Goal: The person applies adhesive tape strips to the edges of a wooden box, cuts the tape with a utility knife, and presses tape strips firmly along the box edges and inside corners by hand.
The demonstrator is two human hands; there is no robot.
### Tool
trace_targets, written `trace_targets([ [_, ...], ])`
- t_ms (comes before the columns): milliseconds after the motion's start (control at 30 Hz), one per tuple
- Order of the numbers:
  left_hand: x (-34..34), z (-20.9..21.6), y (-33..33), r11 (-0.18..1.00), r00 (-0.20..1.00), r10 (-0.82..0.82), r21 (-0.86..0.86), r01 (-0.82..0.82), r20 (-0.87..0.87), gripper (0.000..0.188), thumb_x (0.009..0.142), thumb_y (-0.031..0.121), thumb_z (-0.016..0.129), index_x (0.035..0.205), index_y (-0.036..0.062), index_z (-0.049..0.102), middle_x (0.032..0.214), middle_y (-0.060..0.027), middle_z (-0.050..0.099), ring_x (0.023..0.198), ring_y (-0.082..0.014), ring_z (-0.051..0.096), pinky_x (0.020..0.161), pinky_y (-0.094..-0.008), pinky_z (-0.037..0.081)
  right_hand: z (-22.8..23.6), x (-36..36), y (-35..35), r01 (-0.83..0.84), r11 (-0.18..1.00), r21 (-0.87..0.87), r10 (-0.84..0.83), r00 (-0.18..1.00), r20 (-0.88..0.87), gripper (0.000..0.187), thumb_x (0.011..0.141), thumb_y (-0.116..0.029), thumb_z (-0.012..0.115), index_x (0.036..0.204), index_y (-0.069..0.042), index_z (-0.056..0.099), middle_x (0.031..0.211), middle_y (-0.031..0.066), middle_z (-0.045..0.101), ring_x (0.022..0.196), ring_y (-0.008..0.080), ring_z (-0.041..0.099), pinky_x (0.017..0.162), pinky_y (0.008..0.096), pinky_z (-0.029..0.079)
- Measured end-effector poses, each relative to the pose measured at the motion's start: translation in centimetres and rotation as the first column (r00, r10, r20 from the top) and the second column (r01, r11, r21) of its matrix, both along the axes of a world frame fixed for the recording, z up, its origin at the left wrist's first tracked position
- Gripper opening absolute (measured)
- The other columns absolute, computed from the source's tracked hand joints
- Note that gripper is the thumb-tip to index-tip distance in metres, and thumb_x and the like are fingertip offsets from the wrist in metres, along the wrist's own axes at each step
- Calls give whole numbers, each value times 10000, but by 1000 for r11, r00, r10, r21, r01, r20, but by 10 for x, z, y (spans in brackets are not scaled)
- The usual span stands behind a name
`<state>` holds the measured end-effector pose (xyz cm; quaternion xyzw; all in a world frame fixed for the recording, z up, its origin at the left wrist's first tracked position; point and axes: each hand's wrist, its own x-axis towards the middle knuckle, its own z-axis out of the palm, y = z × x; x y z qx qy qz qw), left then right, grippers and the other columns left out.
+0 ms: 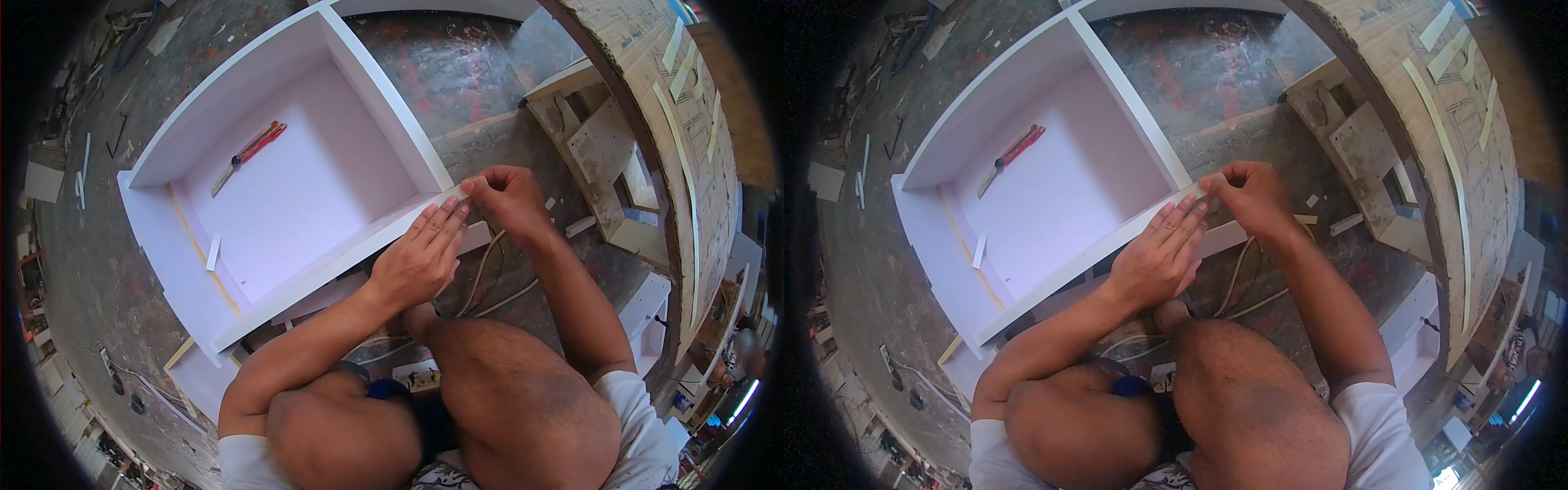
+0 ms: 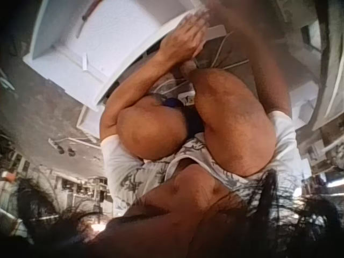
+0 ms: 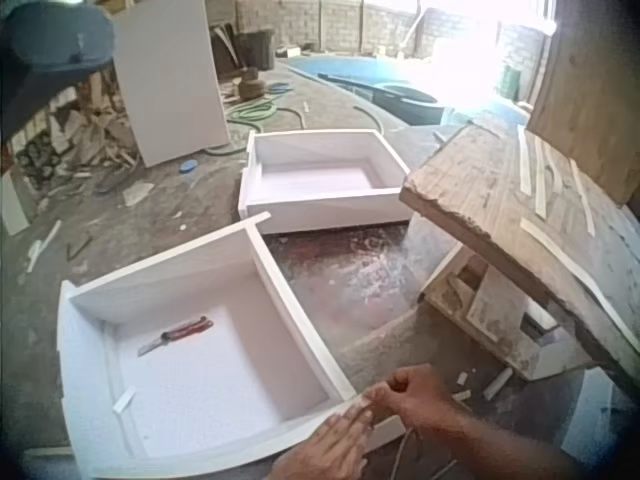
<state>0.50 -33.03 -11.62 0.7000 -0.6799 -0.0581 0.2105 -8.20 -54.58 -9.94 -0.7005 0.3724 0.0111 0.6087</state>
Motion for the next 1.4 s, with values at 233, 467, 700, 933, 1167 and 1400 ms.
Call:
trace_targets([
  [233,0,1,0,1000,1000,15,-8,-15,4,589,897,261,742,1383,-65,663,1614,-238,532,1555,-387,452,1301,-502,342,-9,3,2,40,998,43,-39,999,-36,199,961,-196,852,913,-15,786,851,10,759,782,54,636,713,262,506],
  [467,-3,0,4,990,989,136,17,-137,49,736,886,238,765,1511,-84,545,1641,-266,485,1568,-410,424,1296,-508,347,-7,4,4,73,995,68,-73,997,-12,213,937,-215,864,930,-10,806,843,29,775,767,84,649,712,291,511],
  [700,0,-1,-14,994,992,102,34,-104,70,833,847,221,779,1563,-85,484,1661,-277,450,1586,-408,396,1313,-510,309,-30,-7,-11,90,972,216,-98,995,28,239,987,-260,811,980,-21,789,886,24,754,800,96,649,730,273,502],
  [933,10,2,-33,997,993,-13,78,23,-121,875,854,201,735,1628,-40,406,1682,-252,436,1605,-363,376,1329,-491,290,-11,5,-2,245,931,-270,-203,963,175,345,1076,-360,680,1153,-31,750,1007,50,721,928,157,654,796,312,502],
  [1167,20,4,55,995,998,54,84,-55,12,646,1053,126,389,1684,-2,327,1785,-132,308,1644,-278,315,1350,-441,278,59,64,24,150,761,-631,40,960,277,251,1090,-225,645,1197,-10,718,1116,127,724,1032,267,649,950,398,506],
  [1400,35,32,170,962,980,199,192,-192,-20,670,1008,88,479,1664,7,369,1772,-125,337,1640,-261,324,1346,-445,295,68,129,89,-126,545,-829,522,824,218,184,984,-120,732,1144,-29,720,1103,156,716,1054,356,669,961,443,512],
])
